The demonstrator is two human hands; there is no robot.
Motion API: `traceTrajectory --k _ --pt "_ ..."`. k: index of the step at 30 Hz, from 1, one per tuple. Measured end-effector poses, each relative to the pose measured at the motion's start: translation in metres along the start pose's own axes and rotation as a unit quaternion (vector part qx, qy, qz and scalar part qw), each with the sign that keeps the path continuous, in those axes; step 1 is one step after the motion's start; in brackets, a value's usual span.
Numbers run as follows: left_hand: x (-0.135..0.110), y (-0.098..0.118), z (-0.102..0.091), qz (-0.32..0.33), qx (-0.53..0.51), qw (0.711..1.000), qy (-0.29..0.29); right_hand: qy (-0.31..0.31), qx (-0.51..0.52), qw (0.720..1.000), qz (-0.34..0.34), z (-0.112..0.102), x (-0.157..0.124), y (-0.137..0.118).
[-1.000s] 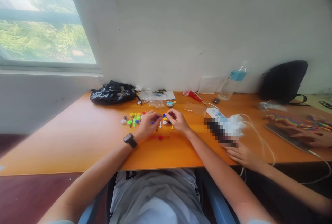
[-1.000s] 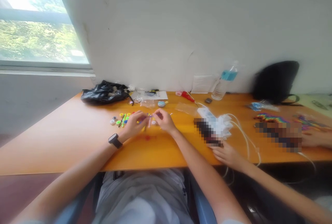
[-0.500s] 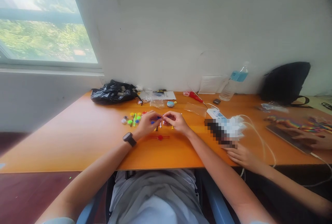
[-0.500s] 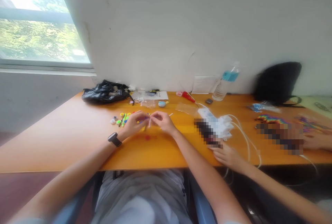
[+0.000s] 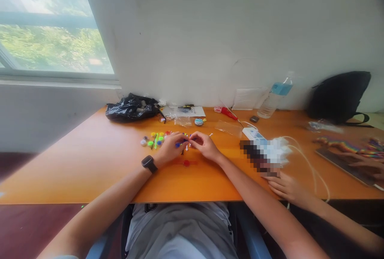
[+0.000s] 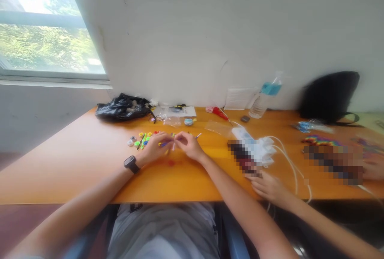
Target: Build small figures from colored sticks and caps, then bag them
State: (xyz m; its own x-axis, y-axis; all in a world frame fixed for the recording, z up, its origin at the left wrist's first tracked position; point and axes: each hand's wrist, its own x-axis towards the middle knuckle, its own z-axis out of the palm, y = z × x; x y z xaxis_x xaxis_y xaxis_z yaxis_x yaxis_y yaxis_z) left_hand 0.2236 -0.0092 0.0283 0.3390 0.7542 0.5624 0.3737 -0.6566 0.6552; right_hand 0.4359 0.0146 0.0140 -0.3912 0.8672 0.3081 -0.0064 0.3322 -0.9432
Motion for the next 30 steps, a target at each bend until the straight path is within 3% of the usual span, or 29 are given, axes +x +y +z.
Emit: traceTrajectory --k 7,12,16,20,23,26,30 --pt "-0.001 0.001 -0.002 0.019 0.048 0.999 0.016 0.012 -0.095 0.994 -0.044 0.000 -0.005 -0.013" --pt "0.001 0.007 -0.007 0.031 0.051 0.998 0.007 0.016 -0.085 0.995 -0.041 0.001 -0.005 -0.017" --pt "0.003 0.016 -0.009 -0.038 -0.087 0.995 0.011 0.024 -0.017 1.000 -0.009 -0.002 -0.003 -0.018" --pt "0.007 0.023 -0.017 -0.155 -0.259 0.952 -0.041 0.013 0.012 1.000 0.002 -0.005 -0.001 -0.023" --pt "0.009 0.025 -0.022 -0.181 -0.282 0.941 -0.045 0.026 -0.022 0.999 -0.027 -0.005 -0.001 -0.030" --pt "0.009 0.026 -0.021 -0.187 -0.277 0.942 -0.030 0.077 -0.093 0.989 -0.086 -0.003 -0.004 -0.037" --pt "0.009 0.022 -0.016 -0.209 -0.280 0.937 0.005 0.091 -0.070 0.991 -0.066 -0.001 -0.008 -0.044"
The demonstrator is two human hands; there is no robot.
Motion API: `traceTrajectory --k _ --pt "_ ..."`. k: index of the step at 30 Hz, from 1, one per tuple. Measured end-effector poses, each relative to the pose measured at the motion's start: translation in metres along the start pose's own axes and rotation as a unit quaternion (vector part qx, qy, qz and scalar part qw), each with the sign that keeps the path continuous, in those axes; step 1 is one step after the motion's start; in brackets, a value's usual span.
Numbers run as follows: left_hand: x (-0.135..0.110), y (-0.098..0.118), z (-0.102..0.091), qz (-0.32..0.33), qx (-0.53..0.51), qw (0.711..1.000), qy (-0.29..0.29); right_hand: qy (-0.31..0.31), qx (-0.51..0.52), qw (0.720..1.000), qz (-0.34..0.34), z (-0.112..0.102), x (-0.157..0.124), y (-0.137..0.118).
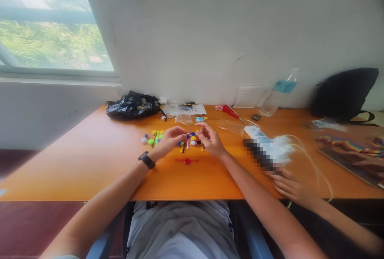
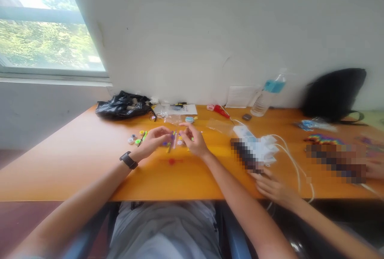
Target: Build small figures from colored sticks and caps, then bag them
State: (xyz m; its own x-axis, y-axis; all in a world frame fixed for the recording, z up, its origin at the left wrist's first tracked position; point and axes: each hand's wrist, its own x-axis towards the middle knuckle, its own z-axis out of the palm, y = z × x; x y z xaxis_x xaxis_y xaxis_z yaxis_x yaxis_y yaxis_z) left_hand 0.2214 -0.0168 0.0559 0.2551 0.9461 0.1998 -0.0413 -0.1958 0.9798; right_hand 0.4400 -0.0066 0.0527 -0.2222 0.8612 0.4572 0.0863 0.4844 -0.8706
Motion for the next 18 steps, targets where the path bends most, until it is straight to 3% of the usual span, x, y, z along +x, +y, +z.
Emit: traceTrajectory --k 3,7,8,12,14,16,18 --pt "0.002 -0.004 -0.001 -0.006 -0.004 1.000 0.021 -0.025 0.055 0.997 0.043 -0.004 0.000 0.000" --pt "0.004 -0.005 -0.005 -0.011 -0.015 0.999 0.036 -0.228 0.078 0.959 0.146 -0.008 0.002 0.001" --pt "0.004 -0.005 -0.005 -0.012 -0.016 0.999 0.038 -0.241 0.084 0.955 0.151 -0.007 0.002 0.001" --pt "0.004 -0.007 -0.006 -0.023 -0.028 0.999 0.037 -0.108 0.096 0.987 0.077 0.001 -0.002 -0.003" --pt "0.004 -0.007 -0.005 -0.026 -0.035 0.998 0.038 -0.072 0.083 0.993 0.053 0.003 -0.004 -0.003" --pt "0.005 -0.007 -0.005 -0.027 -0.041 0.998 0.045 -0.121 0.079 0.986 0.079 0.002 -0.003 -0.001" --pt "0.006 -0.008 -0.006 -0.029 -0.046 0.997 0.057 -0.224 0.097 0.960 0.140 -0.002 -0.001 0.002"
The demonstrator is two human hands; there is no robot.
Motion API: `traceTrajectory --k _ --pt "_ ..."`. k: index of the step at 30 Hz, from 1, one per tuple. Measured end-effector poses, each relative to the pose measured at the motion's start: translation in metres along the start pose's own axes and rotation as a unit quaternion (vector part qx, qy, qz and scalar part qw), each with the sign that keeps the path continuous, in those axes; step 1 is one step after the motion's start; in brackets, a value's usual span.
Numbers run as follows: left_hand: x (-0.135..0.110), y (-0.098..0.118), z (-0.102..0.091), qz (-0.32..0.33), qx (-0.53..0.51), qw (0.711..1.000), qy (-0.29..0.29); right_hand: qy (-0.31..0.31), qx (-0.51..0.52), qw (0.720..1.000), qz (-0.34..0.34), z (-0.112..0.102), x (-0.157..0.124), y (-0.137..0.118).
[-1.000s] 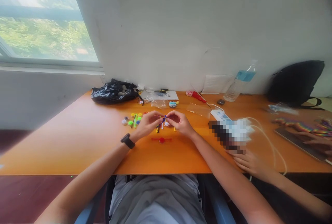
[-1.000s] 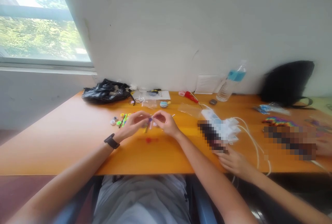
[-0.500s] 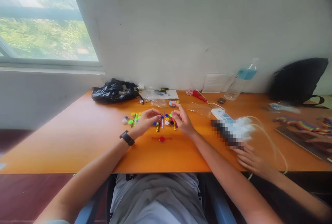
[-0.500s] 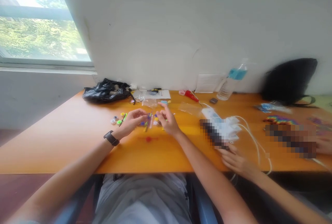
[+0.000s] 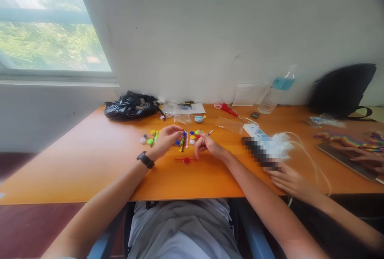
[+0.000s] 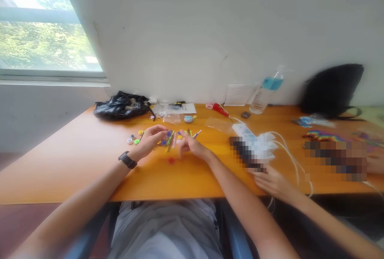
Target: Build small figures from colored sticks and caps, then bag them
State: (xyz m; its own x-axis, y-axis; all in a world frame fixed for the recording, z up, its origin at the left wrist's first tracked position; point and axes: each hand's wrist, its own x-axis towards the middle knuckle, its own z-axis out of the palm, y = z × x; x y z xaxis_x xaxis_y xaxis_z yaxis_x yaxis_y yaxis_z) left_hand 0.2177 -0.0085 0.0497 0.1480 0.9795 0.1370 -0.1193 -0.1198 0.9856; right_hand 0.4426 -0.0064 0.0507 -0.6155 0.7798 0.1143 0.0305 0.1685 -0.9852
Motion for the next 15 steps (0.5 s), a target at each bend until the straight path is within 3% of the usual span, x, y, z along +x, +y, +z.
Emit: traceTrajectory --k 2,3,8,15 --pt "0.0009 0.0000 -0.0003 -0.003 0.001 1.000 0.014 -0.069 0.026 0.996 0.039 -0.0048 0.0018 0.0019" --pt "0.0013 -0.0001 -0.0003 -0.004 0.003 1.000 0.020 -0.069 0.040 0.996 0.038 -0.0064 0.0028 0.0025" --pt "0.0038 -0.0024 -0.0004 -0.011 -0.020 0.999 0.029 0.013 0.094 0.995 0.012 -0.0076 0.0061 0.0027" --pt "0.0066 -0.0012 -0.0033 -0.080 -0.175 0.981 -0.006 0.076 0.139 0.987 0.007 -0.0118 0.0074 0.0063"
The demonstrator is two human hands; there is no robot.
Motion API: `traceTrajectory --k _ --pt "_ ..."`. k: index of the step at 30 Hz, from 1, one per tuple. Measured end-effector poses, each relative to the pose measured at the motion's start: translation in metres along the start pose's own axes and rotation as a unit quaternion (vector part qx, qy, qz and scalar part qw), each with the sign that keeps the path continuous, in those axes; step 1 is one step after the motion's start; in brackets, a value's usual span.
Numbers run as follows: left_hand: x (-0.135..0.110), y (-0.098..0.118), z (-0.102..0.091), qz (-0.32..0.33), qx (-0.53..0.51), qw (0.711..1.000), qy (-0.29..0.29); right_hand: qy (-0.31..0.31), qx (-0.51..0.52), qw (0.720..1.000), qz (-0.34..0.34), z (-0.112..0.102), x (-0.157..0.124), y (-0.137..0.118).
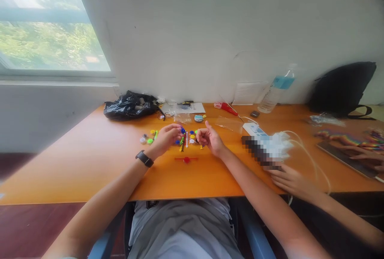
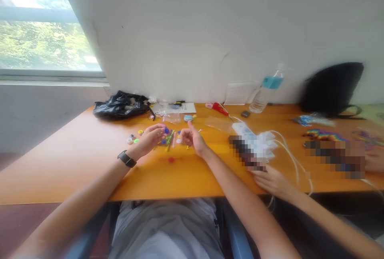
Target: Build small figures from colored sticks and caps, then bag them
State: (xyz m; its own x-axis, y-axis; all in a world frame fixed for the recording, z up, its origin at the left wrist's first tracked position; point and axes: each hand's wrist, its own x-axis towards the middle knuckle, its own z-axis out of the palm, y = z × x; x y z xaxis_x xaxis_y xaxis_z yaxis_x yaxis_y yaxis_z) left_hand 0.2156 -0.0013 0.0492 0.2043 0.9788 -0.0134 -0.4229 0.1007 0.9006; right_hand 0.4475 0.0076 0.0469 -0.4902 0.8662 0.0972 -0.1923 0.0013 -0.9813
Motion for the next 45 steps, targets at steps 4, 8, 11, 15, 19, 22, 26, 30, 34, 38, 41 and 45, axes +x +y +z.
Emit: traceTrajectory --k 4,8,11,15,19,22,26,30,34,38,41,45 --pt "-0.001 0.005 -0.001 -0.002 -0.067 0.998 -0.021 0.027 0.020 0.999 -0.008 -0.001 0.001 -0.002" --pt "-0.006 0.007 0.000 0.003 0.004 0.999 -0.046 0.062 0.031 0.997 -0.016 -0.002 0.002 -0.008" --pt "-0.012 0.004 0.005 0.022 0.131 0.986 -0.097 0.087 0.053 0.994 -0.033 -0.007 0.002 -0.014" --pt "-0.018 0.000 0.011 0.046 0.265 0.954 -0.136 0.098 0.085 0.990 -0.060 -0.013 0.000 -0.022" --pt "-0.019 0.000 0.012 0.053 0.322 0.933 -0.150 0.099 0.090 0.989 -0.063 -0.013 -0.001 -0.024" --pt "-0.019 0.001 0.012 0.054 0.332 0.928 -0.162 0.099 0.080 0.990 -0.057 -0.012 -0.001 -0.023" --pt "-0.020 0.002 0.013 0.041 0.299 0.941 -0.154 0.105 0.031 0.992 -0.065 -0.010 -0.001 -0.021" --pt "-0.014 0.001 0.008 0.037 0.209 0.974 -0.078 0.126 -0.142 0.970 -0.155 0.001 -0.009 -0.017" --pt "-0.006 -0.002 0.002 0.015 0.151 0.988 -0.024 0.087 -0.336 0.913 -0.215 0.014 -0.021 -0.011" --pt "-0.006 -0.001 0.003 0.005 0.140 0.990 -0.031 0.058 -0.438 0.875 -0.198 0.015 -0.021 -0.002" --pt "-0.011 0.003 0.007 0.012 0.150 0.988 -0.040 0.107 -0.412 0.889 -0.171 0.009 -0.016 0.001" --pt "-0.020 0.006 0.014 0.027 0.223 0.968 -0.113 0.136 -0.351 0.911 -0.168 0.006 -0.014 -0.003"
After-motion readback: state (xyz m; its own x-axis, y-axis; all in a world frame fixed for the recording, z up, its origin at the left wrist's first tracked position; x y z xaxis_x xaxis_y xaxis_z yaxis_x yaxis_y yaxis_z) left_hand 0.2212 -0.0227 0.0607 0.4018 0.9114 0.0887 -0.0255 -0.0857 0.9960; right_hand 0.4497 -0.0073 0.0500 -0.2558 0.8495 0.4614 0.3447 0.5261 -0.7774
